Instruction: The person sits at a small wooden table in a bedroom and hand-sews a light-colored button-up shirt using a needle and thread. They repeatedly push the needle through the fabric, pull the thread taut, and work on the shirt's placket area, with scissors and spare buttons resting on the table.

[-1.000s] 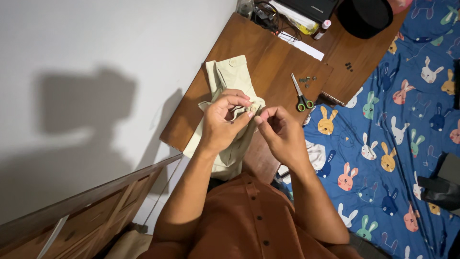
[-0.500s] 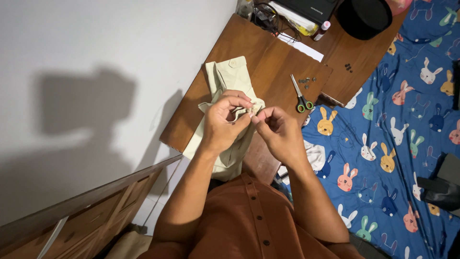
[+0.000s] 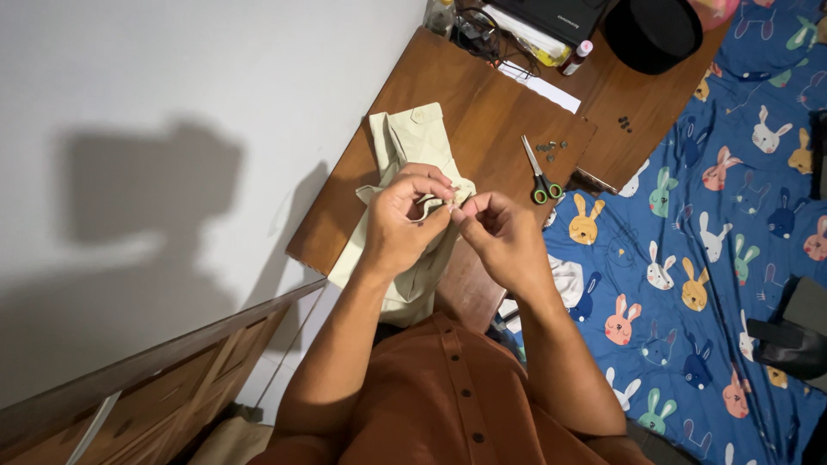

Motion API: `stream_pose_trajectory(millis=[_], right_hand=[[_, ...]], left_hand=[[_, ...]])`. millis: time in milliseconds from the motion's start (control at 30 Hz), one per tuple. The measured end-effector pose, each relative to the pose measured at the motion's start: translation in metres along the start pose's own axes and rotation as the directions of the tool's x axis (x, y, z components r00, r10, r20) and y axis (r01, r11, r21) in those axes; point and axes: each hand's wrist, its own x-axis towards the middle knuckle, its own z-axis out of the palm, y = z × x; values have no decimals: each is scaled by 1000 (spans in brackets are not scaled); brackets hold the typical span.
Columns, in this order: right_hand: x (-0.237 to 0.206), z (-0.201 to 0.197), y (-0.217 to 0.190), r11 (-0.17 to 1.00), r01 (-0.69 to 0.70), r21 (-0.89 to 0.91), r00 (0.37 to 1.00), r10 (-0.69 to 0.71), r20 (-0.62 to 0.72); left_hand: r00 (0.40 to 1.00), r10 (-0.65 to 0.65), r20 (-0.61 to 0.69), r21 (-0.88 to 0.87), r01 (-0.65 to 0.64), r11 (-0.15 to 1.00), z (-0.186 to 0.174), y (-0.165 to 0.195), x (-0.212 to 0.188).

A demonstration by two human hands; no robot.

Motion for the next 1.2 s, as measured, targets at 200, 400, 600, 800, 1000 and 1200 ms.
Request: stream_pose_trajectory(millis=[200,400,600,800,1000,1200], right_hand=[[1,3,-4,998,29,48,999,-27,-34],[-2,9,-8,998,66,3,986,-65,-151],[-9,16,-12,963,219,-160,944,-250,-216],[-9,19,-17,919,306,-250,900,-365,-238],[-10,10,-31,851,386,-356,873,-462,-159],[-7,1,-38,598,634,-491,710,-702,62]], left_hand=[[1000,2,11,13,-2,1000,1,2,0],[1000,13,28,43,-14,999,1,2,-1],[999,30,21,45,-31,999,3,4,0],[1000,-4,23,14,4,1000,5,9,0],[999,-26,37,42,25,999,4,12,-2],[997,-60,43,101,55,993,2,10,0]])
